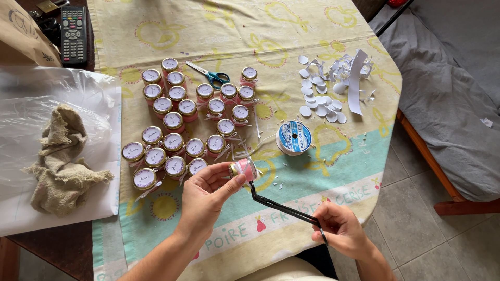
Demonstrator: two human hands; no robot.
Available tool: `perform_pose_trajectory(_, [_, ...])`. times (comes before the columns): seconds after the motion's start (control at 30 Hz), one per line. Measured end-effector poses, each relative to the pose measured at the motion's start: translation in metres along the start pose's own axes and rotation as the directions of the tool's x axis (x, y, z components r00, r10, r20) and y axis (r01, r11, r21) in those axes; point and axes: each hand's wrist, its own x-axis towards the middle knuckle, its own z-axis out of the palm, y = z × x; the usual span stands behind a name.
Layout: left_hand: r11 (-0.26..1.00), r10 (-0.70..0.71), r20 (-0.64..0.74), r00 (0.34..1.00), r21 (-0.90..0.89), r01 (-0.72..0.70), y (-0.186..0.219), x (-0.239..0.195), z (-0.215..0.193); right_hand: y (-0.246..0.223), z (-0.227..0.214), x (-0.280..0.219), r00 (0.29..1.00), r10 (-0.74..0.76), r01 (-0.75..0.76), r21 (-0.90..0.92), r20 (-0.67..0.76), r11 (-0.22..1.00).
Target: Tying decorative strings around the necks of small jars and trimming the excess with scissors
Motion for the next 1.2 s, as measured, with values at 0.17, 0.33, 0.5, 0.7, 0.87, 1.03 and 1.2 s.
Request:
perform_pose_trajectory(0.17, [1.000, 0.006, 0.003, 1.000, -0.014, -0.006, -0.004, 0.002, -0.002, 0.007, -0.004, -0.005, 1.000, -0.011, 0.012, 0.071, -0.024, 0.997])
perform_pose_trajectory(0.33, [1.000, 0.000, -0.002, 1.000, 0.007, 0.000, -0.004, 0.001, -0.002, 0.007, -0.025, -0.016, 0.982, -0.119, 0.125, 0.031, -0.146, 0.992])
perform_pose_trajectory(0.5, [0.923, 0.104, 0.218, 0.970, 0.343, -0.176, -0.007, -0.006, 0.002, 0.005, -0.051, -0.013, 0.751, -0.103, -0.142, -0.312, -0.653, 0.939])
perform_pose_trajectory(0.7, [0.580, 0.458, 0.376, 0.806, 0.561, -0.591, 0.037, 0.008, -0.001, -0.031, -0.056, 0.006, 0.630, -0.177, -0.590, -0.614, -0.757, 0.525])
perform_pose_trajectory(0.87, [-0.011, 0.539, 0.467, 0.701, 0.836, -0.548, 0.084, 0.095, -0.030, -0.071, -0.062, 0.032, 0.616, 0.047, -0.784, -0.607, -0.786, 0.130])
perform_pose_trajectory(1.03, [-0.229, 0.260, 0.308, 0.915, 0.941, -0.251, 0.094, 0.149, -0.021, -0.084, -0.063, 0.044, 0.604, 0.225, -0.790, -0.612, -0.765, 0.040])
perform_pose_trajectory(1.2, [-0.445, 0.092, 0.313, 0.945, 0.862, -0.242, 0.088, 0.169, -0.006, -0.083, -0.064, 0.041, 0.623, 0.262, -0.775, -0.627, -0.737, 0.079])
